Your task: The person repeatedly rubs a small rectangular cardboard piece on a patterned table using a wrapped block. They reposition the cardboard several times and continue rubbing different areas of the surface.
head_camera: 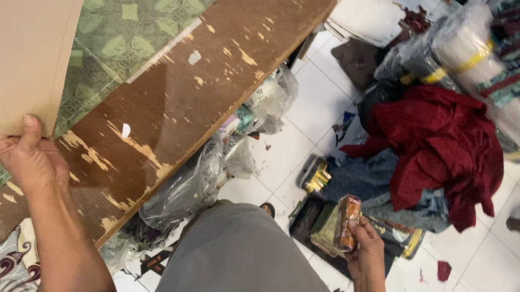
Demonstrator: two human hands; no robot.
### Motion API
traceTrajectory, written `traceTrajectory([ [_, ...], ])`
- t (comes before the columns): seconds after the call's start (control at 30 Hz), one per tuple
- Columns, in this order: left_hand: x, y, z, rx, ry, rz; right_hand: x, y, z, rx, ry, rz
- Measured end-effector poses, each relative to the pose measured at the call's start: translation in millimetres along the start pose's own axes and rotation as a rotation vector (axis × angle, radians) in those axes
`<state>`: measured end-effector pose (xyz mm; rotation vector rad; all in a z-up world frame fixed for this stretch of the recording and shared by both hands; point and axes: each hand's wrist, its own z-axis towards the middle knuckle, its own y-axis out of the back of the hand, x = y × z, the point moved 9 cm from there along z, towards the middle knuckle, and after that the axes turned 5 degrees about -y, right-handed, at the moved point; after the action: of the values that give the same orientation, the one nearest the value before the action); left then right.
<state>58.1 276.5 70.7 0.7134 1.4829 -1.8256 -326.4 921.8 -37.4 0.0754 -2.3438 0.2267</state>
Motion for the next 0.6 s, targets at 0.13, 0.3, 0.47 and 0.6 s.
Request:
traceTrajectory([
  [0.13, -8.5, 13.9, -12.9, -0.123, -0.034, 0.058, 72.9, -32.3, 52.4, 0.050, 0.045, -0.152],
  [0.3, 16.0, 30.2, -1.7, -0.325, 0.004, 0.034, 119.8, -113.4, 119.0, 0.139, 0.062, -0.200],
  [0.47, 70.9, 50.2, 15.3, -0.431, 0.111, 0.185, 133.5, -238.7, 162.0, 0.343, 0.061, -0.253],
  [0.6, 108.0, 62.2, 23.0, -0.431, 0.188, 0.229, 168.7, -343.3, 183.1, 0.396, 0.184, -0.543],
])
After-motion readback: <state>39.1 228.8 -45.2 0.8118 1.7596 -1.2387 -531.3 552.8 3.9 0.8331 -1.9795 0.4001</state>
